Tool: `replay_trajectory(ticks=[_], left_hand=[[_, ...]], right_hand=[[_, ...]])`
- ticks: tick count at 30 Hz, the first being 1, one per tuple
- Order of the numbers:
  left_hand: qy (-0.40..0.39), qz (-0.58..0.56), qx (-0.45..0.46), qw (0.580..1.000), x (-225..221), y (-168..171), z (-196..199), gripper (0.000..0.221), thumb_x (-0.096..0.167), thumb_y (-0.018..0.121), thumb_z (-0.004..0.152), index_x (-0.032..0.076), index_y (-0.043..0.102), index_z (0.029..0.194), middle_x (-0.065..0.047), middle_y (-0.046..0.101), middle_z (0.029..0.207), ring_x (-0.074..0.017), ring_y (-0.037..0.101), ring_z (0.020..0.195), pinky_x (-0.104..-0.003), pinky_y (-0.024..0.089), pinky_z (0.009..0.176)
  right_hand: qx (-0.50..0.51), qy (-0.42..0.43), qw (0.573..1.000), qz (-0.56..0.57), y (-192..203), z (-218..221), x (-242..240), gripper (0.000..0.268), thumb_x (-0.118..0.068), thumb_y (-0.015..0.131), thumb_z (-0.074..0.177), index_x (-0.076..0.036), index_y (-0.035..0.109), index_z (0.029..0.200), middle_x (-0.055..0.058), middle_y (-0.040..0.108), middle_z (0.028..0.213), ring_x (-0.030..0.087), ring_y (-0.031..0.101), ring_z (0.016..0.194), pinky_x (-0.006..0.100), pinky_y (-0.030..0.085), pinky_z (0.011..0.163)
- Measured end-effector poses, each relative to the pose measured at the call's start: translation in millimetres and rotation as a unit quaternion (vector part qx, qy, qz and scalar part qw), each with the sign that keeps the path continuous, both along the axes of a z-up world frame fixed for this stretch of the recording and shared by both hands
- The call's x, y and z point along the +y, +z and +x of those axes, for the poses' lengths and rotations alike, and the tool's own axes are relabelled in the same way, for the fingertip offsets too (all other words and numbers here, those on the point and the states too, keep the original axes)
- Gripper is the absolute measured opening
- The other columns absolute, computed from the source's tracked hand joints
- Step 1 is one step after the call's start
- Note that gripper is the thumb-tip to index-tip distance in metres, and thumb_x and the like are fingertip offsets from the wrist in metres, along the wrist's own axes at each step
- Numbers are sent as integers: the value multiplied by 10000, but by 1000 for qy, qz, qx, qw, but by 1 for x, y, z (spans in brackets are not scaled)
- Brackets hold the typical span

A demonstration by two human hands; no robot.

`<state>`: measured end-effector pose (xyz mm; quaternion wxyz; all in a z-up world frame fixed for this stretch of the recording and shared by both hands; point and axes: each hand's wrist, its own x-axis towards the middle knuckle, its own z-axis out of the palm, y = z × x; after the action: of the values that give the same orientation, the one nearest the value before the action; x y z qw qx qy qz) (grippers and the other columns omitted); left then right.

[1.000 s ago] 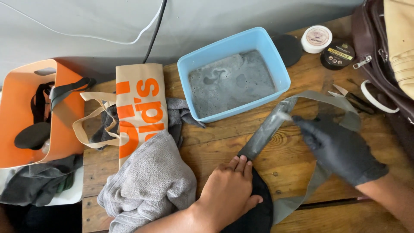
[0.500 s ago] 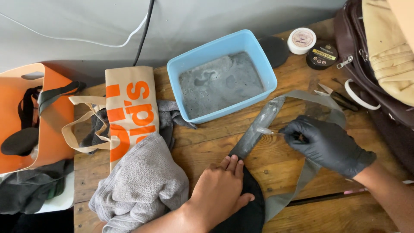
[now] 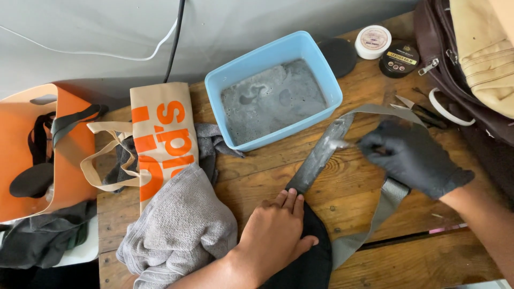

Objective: The person cleans the gray straps of a black bag by applying a cleaning solution with a small brush and then wiping them with a gray cloth.

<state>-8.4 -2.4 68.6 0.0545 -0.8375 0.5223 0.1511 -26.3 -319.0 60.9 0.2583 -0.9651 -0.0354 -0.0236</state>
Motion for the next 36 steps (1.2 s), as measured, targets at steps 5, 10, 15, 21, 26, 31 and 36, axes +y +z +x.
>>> replay_trajectory(ticks=[5, 10, 15, 21, 26, 31, 36], left_hand=[[5, -25, -13, 1000, 1, -4, -1, 912, 706, 632, 917, -20, 535, 1460, -226, 578, 1448, -309, 556, 1322, -401, 565, 817], [-1, -13, 1, 1000, 2, 1, -1, 889, 692, 612, 938, -20, 532, 1464, -231, 567, 1459, -315, 555, 1321, -409, 572, 797], [4, -26, -11, 1000, 1, -2, 0, 894, 702, 631, 918, -16, 549, 1444, -210, 576, 1458, -301, 560, 1314, -411, 575, 760], [-10, -10, -28, 1000, 2, -4, -2, 917, 720, 605, 932, -23, 529, 1465, -231, 572, 1454, -320, 548, 1325, -407, 556, 817], [6, -24, -14, 1000, 0, -3, 0, 917, 721, 635, 913, -18, 546, 1448, -212, 588, 1442, -298, 568, 1302, -399, 560, 807], [15, -26, -8, 1000, 2, -6, -3, 913, 707, 646, 908, -19, 541, 1452, -224, 577, 1451, -312, 558, 1318, -405, 561, 817], [12, -26, -8, 1000, 3, -5, -2, 915, 717, 645, 907, -12, 545, 1451, -223, 577, 1448, -312, 558, 1306, -406, 567, 789]], right_hand=[[19, -18, 1000, 11, 3, -14, 15, 130, -233, 732, 880, -232, 767, 1005, -41, 729, 977, 160, 709, 889, 337, 514, 774], [63, -29, 998, -6, -4, -9, 3, 163, -271, 691, 918, -172, 770, 1021, 28, 747, 926, 220, 697, 842, 403, 523, 800], [24, -24, 999, 2, -6, -19, 17, 70, -248, 703, 904, -243, 721, 971, 3, 620, 865, 192, 651, 806, 356, 478, 756], [-12, -129, 986, -103, -11, -9, -9, 186, -168, 713, 847, -212, 675, 1023, 103, 656, 1096, 330, 682, 999, 478, 545, 774], [8, -13, 1000, -4, -2, -16, 30, 87, -216, 660, 929, -215, 697, 1008, 6, 638, 905, 176, 661, 786, 357, 511, 659], [50, -28, 998, -34, -17, -10, 10, 134, -183, 624, 952, -199, 697, 1063, 35, 646, 864, 217, 623, 792, 363, 513, 698], [-14, -57, 998, -24, -2, -14, 27, 100, -166, 673, 929, -129, 693, 1020, 48, 678, 883, 226, 681, 725, 402, 528, 583]])
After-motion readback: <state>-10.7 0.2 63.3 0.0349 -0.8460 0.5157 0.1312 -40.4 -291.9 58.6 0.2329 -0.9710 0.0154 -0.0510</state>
